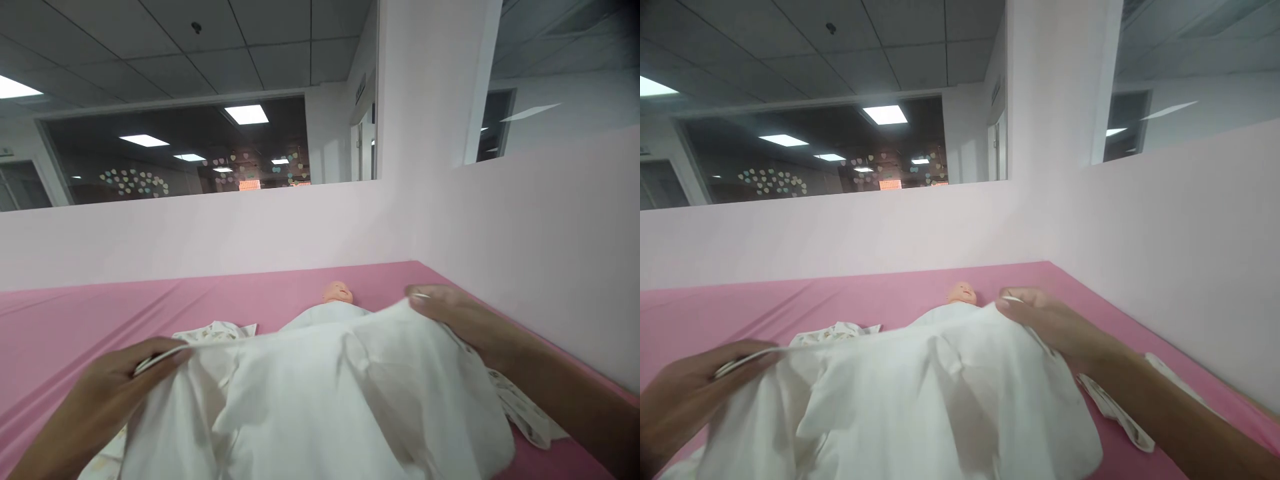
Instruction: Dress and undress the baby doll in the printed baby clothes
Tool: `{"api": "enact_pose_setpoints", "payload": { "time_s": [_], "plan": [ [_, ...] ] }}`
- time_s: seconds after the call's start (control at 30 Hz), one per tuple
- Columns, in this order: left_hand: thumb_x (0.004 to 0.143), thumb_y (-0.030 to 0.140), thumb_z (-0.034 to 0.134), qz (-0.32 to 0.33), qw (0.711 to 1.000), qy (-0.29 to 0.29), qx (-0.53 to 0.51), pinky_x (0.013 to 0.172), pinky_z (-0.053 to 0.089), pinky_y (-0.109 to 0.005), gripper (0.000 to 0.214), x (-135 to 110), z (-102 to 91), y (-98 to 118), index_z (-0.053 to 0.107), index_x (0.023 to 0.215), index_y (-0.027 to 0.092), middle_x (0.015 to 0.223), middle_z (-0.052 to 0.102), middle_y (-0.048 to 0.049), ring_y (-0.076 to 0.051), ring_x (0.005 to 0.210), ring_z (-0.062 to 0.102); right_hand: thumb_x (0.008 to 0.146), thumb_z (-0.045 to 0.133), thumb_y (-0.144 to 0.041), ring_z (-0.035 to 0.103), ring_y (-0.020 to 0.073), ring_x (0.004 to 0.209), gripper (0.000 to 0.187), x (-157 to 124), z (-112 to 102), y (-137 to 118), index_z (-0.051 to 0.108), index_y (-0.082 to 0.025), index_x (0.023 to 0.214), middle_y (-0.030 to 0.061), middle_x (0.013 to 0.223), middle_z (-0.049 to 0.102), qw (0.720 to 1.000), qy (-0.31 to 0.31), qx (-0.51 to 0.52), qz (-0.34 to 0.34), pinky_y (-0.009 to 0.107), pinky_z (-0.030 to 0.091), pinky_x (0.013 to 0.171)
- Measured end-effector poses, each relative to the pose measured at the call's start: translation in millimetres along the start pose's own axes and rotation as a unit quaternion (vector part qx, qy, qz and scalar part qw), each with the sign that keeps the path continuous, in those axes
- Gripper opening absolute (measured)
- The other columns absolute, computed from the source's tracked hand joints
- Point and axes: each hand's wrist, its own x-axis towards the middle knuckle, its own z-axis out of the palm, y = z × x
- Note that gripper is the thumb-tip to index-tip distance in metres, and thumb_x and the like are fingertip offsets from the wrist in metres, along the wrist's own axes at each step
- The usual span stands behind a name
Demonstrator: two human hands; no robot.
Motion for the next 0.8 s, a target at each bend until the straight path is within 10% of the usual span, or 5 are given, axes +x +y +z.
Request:
{"api": "enact_pose_setpoints", "payload": {
  "time_s": [0.2, 0.47, 0.63, 0.8],
  "plan": [
    [0.076, 0.064, 0.051, 0.033, 0.994, -0.103, 0.019, 0.058, 0.041, -0.022, 0.047, 93.4, 48.8, -41.6, 0.061, 0.075, 0.017, 0.068, 0.06, 0.0015, -0.016, 0.065, 0.054, 0.078, 0.062, -0.038, 0.05, 0.0107, 0.062, 0.022, 86.2, 19.5, 15.6, 0.054, -0.018, 0.076, -0.0007, 0.071, 0.053, 0.998, -0.054, 0.024, 0.008, 0.022, 0.041, 0.056],
    [0.084, 0.044, 0.041, 0.034, 0.96, -0.098, 0.259, 0.073, 0.04, -0.027, 0.03, 183.2, 133.3, -130.2, 0.056, 0.073, 0.02, 0.082, 0.065, -0.0034, -0.022, 0.085, 0.06, 0.071, 0.058, -0.022, 0.04, 0.0098, 0.054, 0.019, 205.8, 16.0, 101.4, 0.043, -0.019, 0.06, -0.004, 0.052, 0.039, 0.986, 0.098, -0.134, 0.018, 0.023, 0.031, 0.05],
    [0.083, 0.028, 0.043, 0.016, 0.951, -0.077, 0.3, 0.083, 0.041, -0.04, 0.034, 179.3, 162.5, -109.8, 0.056, 0.114, 0.022, 0.111, 0.063, -0.0114, -0.03, 0.103, 0.057, 0.068, 0.055, -0.017, 0.037, 0.0098, 0.053, 0.025, 215.4, 7.5, 127.4, 0.036, -0.019, 0.052, -0.0033, 0.048, 0.035, 0.963, 0.167, -0.21, 0.011, 0.024, 0.025, 0.049],
    [0.091, 0.029, 0.037, 0.183, 0.959, -0.011, 0.216, 0.098, 0.036, -0.039, 0.034, 136.4, 202.4, -35.4, 0.053, 0.119, 0.019, 0.121, 0.057, -0.0107, -0.025, 0.115, 0.05, 0.076, 0.05, -0.026, 0.043, 0.0115, 0.053, 0.023, 178.6, -12.2, 150.9, 0.041, -0.02, 0.056, -0.0012, 0.052, 0.044, 0.955, 0.192, -0.223, 0.028, 0.023, 0.031, 0.049]
  ]
}}
